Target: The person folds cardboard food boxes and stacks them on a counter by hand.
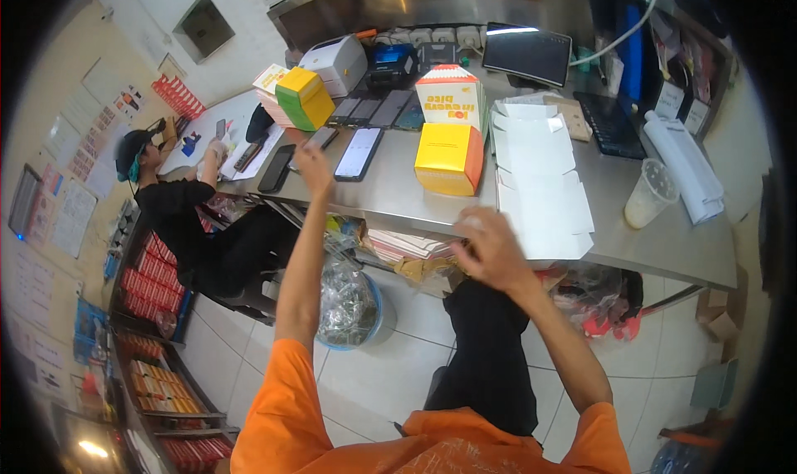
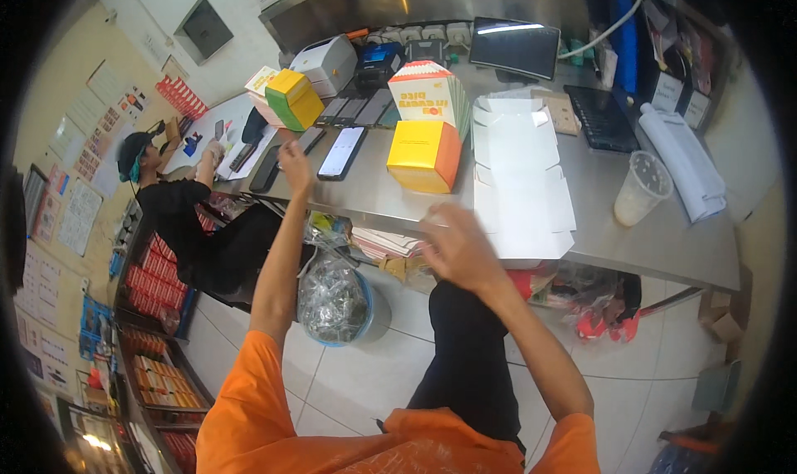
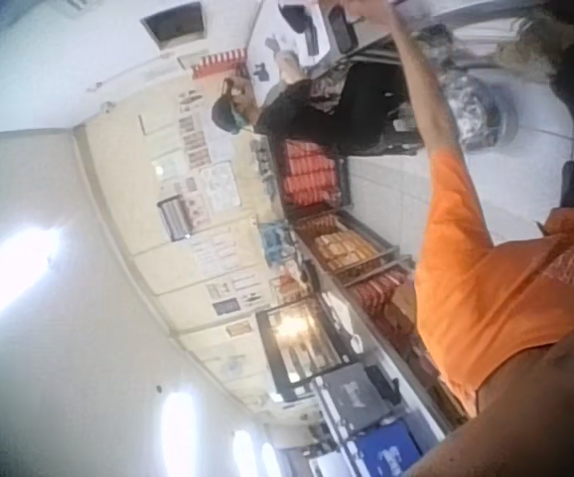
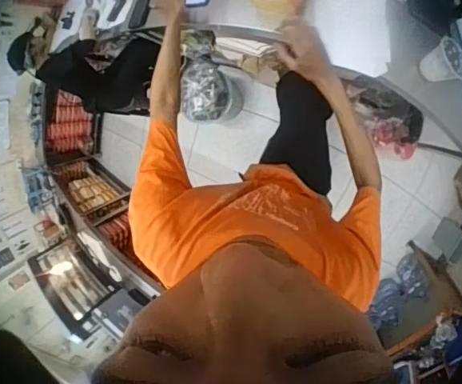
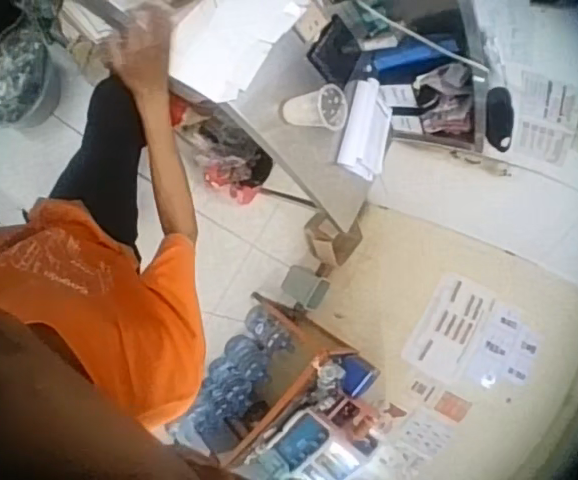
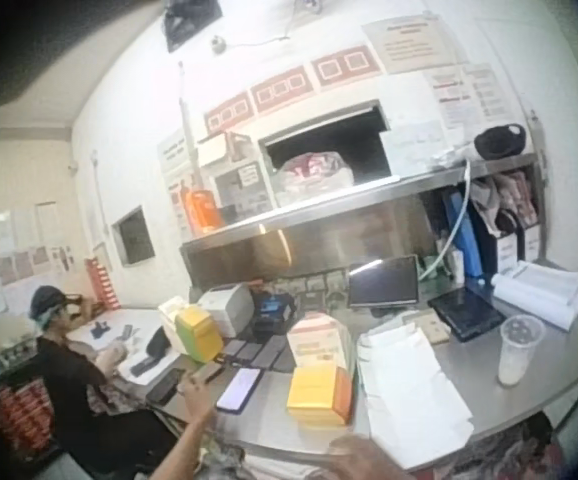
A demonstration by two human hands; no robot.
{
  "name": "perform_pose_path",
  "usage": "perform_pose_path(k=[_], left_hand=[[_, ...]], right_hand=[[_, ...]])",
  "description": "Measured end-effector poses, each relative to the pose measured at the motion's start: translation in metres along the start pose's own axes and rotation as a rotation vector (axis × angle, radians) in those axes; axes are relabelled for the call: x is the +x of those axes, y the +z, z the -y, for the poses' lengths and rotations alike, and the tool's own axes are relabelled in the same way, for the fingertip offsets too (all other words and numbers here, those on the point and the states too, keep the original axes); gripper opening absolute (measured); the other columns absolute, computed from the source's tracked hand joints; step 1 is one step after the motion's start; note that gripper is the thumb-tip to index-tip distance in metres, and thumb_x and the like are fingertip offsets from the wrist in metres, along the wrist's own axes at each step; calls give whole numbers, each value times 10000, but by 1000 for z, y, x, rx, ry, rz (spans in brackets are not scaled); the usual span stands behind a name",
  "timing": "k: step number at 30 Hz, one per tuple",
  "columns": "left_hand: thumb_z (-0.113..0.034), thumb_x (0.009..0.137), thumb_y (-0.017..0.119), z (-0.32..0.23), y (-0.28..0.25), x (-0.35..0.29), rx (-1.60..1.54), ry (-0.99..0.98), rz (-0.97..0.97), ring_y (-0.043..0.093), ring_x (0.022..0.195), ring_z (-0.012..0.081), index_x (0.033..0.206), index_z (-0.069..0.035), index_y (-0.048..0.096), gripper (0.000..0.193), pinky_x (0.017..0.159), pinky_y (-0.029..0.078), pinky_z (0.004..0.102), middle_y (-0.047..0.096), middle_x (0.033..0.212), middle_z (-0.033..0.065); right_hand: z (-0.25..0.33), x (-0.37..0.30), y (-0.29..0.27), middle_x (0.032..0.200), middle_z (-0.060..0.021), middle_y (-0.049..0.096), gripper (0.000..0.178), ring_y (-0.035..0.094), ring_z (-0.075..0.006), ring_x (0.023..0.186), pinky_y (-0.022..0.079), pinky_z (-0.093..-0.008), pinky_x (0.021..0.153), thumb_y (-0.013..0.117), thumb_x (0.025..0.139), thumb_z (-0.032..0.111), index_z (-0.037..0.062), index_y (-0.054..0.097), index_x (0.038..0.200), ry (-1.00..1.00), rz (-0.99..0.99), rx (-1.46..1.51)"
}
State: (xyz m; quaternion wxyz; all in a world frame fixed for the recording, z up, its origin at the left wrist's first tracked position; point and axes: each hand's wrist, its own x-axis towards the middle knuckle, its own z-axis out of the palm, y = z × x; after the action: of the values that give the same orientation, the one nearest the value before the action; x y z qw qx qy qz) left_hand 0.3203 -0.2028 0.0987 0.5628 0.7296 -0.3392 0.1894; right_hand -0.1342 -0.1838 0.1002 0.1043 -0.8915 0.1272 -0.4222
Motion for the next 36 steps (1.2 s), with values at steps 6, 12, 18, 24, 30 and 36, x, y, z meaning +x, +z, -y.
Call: perform_pose_path(k=[6, 12, 18, 24, 30, 36], left_hand=[[-430, 943, 527, 108, -26, 27, 811, -23, 302, 435, 1284, 463, 1379, 10, 450, 625, 1048, 390, 510, 450, 1420, 232], [-591, 906, 515, 172, -56, 112, 1028, -134, 849, 527, 1249, 413, 1335, 31, 519, 755, 1034, 421, 500, 522, 1361, 275], [-674, 881, 496, 184, -53, 120, 1147, -109, 657, 513, 1260, 433, 1297, 64, 538, 848, 1031, 418, 523, 536, 1335, 297], [-717, 875, 469, 145, 0, 80, 1187, -187, 683, 492, 1281, 428, 1354, 6, 524, 869, 1067, 385, 517, 506, 1398, 245], [-724, 833, 538, 196, -84, 116, 1125, -152, 821, 558, 1215, 362, 1352, -10, 541, 883, 1029, 431, 456, 576, 1328, 208], [-724, 807, 584, 152, -131, 14, 71, -487, 412, 598, 1034, 295, 1225, 18, 589, 852, 907, 472, 408, 615, 1127, 156]], right_hand=[[-3, 26, 76, 1285, -174, 545, 388, 471, -316, 1261, 376, -419, 1062, 669, 812, 229, 47, 602, 1148, -18, 359, -87], [-24, 30, 139, 1536, -199, 343, 649, 325, -321, 1420, 284, -443, 1137, 646, 830, 259, 99, 442, 1424, -31, 282, -425], [-9, 54, 113, 1599, -193, 191, 917, 131, -302, 1499, 115, -486, 1191, 705, 781, 447, 117, 281, 1523, 34, 619, -326], [-28, 41, 105, 1599, -221, 167, 988, 112, -344, 1498, 91, -530, 1184, 676, 745, 547, 116, 266, 1533, 74, 711, -299], [-13, 50, 100, 1586, -232, 194, 973, 160, -355, 1483, 124, -529, 1180, 674, 746, 557, 118, 290, 1524, 16, 646, -279], [-15, 43, 108, 1537, -233, 302, 790, 244, -360, 1451, 177, -512, 1174, 651, 772, 461, 94, 429, 1435, 1, 498, -92]])
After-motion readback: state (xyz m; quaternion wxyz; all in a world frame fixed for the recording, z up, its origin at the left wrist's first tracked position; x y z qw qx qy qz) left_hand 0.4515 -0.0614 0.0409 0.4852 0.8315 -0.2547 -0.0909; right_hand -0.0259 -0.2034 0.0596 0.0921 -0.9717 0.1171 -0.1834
